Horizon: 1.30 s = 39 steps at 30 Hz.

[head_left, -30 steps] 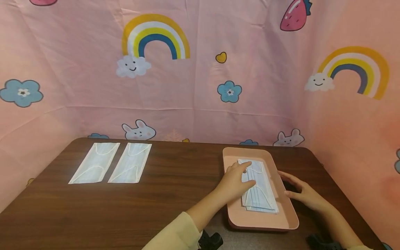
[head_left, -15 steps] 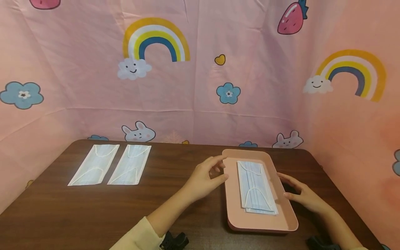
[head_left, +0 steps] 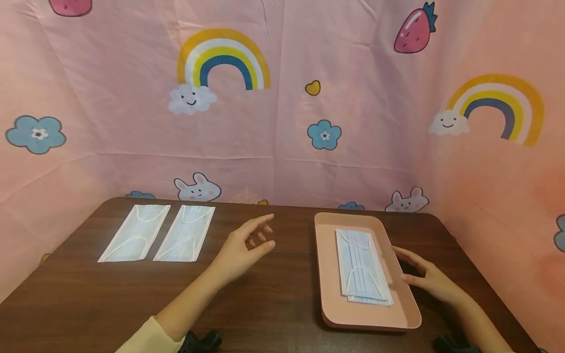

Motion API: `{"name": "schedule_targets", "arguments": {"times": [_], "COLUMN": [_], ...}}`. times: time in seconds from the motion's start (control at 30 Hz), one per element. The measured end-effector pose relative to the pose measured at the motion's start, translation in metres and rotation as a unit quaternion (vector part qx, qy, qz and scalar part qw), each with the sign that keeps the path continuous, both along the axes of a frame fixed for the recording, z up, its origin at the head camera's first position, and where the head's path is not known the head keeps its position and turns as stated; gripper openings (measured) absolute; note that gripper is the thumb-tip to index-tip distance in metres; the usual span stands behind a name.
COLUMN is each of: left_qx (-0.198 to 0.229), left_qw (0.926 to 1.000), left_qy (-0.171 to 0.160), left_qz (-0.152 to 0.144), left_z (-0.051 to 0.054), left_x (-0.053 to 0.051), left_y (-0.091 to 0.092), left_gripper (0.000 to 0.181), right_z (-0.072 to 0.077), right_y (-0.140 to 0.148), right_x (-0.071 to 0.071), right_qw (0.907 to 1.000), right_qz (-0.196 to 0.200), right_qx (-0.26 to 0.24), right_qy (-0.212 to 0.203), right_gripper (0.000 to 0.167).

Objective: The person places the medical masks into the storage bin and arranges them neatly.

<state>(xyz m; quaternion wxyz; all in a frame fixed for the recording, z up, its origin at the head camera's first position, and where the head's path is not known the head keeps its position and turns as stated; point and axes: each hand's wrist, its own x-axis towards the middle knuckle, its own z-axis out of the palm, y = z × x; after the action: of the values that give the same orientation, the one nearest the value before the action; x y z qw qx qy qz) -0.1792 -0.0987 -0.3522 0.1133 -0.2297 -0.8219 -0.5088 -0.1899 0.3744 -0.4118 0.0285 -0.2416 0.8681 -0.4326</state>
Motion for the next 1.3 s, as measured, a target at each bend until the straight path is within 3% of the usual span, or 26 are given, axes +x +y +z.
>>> {"name": "schedule_targets", "arguments": {"times": [0.13, 0.33, 0.7, 1.1, 1.3], "left_qx": [-0.009, -0.027, -0.084, -0.11, -0.12], "left_qw": [0.9999, 0.9993, 0.9928, 0.9816, 0.9764], "left_qy": [-0.007, 0.007, -0.04, -0.069, -0.094], "left_qz": [0.006, 0.025, 0.075, 0.14, 0.153], "left_z": [-0.004, -0.008, -0.014, -0.023, -0.033], "left_x": [0.0, -0.004, -0.024, -0.034, -0.039], "left_y": [-0.018, -0.051, -0.114, -0.171, -0.191], "left_gripper": [0.055, 0.055, 0.06, 0.061, 0.062], "right_z": [-0.002, -0.004, -0.001, -0.002, -0.002], "right_y": [-0.001, -0.002, -0.001, 0.0, 0.001], "right_x": [0.002, 0.003, 0.002, 0.0, -0.001], "right_qw": [1.0, 0.9999, 1.0, 0.9999, 0.9999], "right_qz": [-0.004, -0.005, -0.007, 0.01, 0.007], "right_qx": [-0.001, -0.01, 0.003, -0.012, -0.008], "right_qy": [-0.005, -0.011, -0.005, -0.003, -0.002], "right_gripper": [0.062, 0.062, 0.061, 0.062, 0.061]}}
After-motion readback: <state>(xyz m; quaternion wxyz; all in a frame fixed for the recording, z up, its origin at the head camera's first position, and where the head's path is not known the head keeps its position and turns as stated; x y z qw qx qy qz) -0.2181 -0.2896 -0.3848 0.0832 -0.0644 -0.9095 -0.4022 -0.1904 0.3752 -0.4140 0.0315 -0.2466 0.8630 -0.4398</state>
